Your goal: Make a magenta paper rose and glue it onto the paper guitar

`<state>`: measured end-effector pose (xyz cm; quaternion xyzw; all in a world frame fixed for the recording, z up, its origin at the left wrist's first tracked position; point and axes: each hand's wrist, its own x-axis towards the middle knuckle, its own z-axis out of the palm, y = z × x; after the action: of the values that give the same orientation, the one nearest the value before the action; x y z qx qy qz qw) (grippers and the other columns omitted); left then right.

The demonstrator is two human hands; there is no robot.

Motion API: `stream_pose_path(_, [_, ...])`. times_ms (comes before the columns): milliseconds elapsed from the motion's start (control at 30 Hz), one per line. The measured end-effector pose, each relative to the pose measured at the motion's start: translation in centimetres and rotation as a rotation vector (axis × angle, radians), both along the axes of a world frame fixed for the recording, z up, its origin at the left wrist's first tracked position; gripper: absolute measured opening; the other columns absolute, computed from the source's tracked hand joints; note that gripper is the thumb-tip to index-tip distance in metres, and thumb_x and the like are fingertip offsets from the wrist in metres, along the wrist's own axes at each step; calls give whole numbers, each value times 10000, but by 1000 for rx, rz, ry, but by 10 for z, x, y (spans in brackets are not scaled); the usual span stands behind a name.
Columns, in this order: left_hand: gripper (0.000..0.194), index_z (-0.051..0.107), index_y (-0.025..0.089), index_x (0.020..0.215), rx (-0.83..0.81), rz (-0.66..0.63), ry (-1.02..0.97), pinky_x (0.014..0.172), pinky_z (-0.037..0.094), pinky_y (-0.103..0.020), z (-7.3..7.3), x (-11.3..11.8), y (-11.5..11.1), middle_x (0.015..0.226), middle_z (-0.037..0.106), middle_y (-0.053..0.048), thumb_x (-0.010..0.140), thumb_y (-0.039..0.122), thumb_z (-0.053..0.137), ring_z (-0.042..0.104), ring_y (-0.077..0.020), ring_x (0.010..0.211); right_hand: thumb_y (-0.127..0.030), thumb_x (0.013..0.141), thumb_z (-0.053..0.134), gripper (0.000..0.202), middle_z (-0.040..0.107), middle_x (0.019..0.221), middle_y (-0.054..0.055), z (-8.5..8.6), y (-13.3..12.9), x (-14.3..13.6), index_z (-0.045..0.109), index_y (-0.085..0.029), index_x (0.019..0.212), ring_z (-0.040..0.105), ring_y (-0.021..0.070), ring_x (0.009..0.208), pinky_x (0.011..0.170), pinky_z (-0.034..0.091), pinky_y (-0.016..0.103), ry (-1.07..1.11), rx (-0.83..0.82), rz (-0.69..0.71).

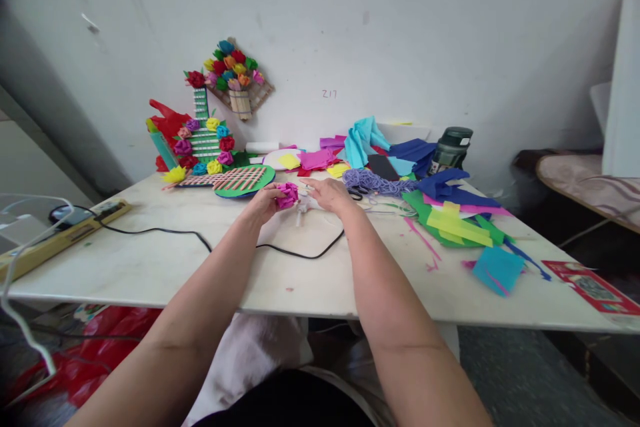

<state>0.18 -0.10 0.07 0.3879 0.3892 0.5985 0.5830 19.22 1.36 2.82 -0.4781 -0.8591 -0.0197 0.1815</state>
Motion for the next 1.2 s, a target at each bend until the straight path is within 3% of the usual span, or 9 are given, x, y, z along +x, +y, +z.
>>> stream_pose_path(367, [262,514,132,748,-22,-31,10,594,539,-296,-2,-2,1,658,591,-10,540,-23,555,612,-143,596,-257,856,568,409,735,822,30,-9,9,-1,620,-278,1261,631,172,781,741,437,269,160,-21,20])
stream_pose_path(500, [256,520,132,742,-16,-43,13,598,537,-302,-3,-2,3,655,588,-13,542,-24,552,607,-144,591,-220,902,486,458,704,700,11,-12,10,1,524,-220,1358,576,128,625,653,420,238,210,-166,129])
stream_pose_path(600, [261,522,133,743,-14,-53,7,598,538,-306,-4,-3,3,665,595,-16,537,-22,558,608,-147,600,-219,903,480,485,698,689,12,-12,11,2,486,-219,1388,585,138,637,665,427,245,186,-146,130])
stream_pose_path(833, [257,509,137,740,-18,-60,19,611,538,-299,-4,-3,3,657,595,-10,538,-12,566,612,-143,602,-278,890,521,438,742,963,45,-7,6,-2,554,-312,1325,653,219,968,826,455,297,38,30,51])
stream_pose_path(1200, [247,530,128,746,-28,-63,15,595,529,-295,-2,-3,3,638,607,-18,538,-2,553,602,-141,576,-268,913,462,443,631,1263,-44,-8,2,-5,514,-390,1335,608,188,1125,964,441,301,82,-13,136])
